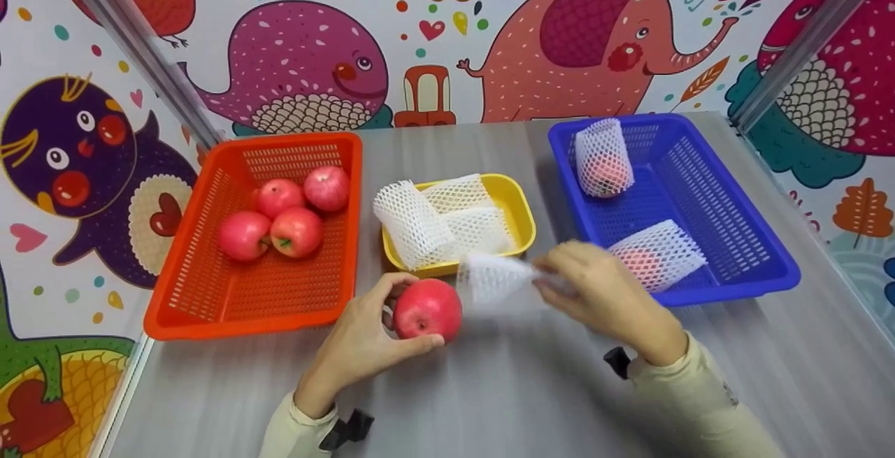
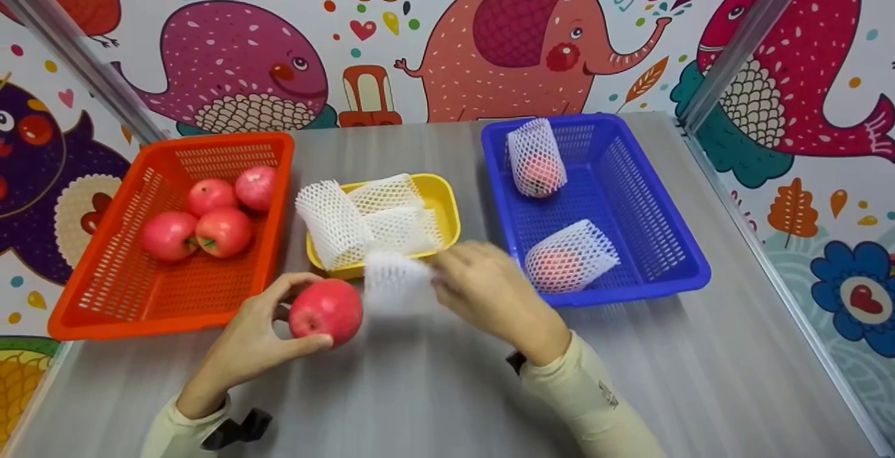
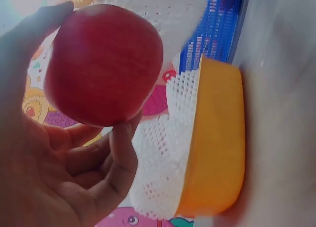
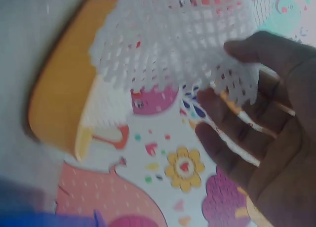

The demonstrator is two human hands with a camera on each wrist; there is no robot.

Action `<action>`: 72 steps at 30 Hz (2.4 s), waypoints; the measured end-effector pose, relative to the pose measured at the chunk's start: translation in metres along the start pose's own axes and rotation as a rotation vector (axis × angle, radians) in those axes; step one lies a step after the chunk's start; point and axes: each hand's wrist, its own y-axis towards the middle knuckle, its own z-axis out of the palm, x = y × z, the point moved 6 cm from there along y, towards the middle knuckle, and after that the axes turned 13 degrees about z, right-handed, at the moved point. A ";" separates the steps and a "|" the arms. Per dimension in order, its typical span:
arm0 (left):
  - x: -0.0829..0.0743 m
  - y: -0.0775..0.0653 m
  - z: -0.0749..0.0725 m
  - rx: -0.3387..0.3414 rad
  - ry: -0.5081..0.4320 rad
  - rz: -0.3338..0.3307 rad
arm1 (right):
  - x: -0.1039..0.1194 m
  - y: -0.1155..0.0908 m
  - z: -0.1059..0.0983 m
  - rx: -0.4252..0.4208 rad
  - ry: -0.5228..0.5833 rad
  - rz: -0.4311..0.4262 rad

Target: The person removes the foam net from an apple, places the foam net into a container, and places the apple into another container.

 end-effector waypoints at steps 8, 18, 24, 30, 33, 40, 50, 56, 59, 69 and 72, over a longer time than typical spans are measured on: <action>0.001 -0.005 0.003 0.020 0.000 -0.015 | -0.037 0.060 0.014 -0.247 -0.186 0.328; 0.000 -0.010 0.006 0.033 0.008 -0.025 | -0.093 0.084 0.123 0.347 -0.313 0.688; -0.001 -0.010 0.007 0.032 0.007 -0.024 | -0.092 0.091 0.142 0.512 -0.332 0.671; -0.002 -0.007 0.007 0.042 0.013 -0.030 | -0.085 0.086 0.126 0.527 -0.251 0.647; -0.003 -0.007 0.005 0.039 0.030 -0.028 | -0.076 0.079 0.102 0.409 -0.217 0.592; -0.005 -0.007 0.004 0.036 0.034 -0.025 | -0.039 0.045 0.038 0.161 -0.163 0.398; -0.010 -0.006 0.006 0.047 0.042 -0.015 | -0.003 -0.012 0.007 0.079 -0.219 0.253; -0.016 -0.004 -0.004 0.006 0.119 0.013 | -0.004 -0.023 0.006 0.094 -0.211 0.271; -0.020 -0.001 -0.019 -0.008 0.192 0.024 | -0.006 -0.026 0.008 0.101 -0.208 0.285; -0.010 0.027 -0.111 -0.003 0.457 -0.131 | -0.005 -0.032 0.015 0.151 -0.178 0.287; 0.009 0.043 -0.133 0.003 0.552 -0.170 | -0.004 -0.033 0.015 0.150 -0.174 0.286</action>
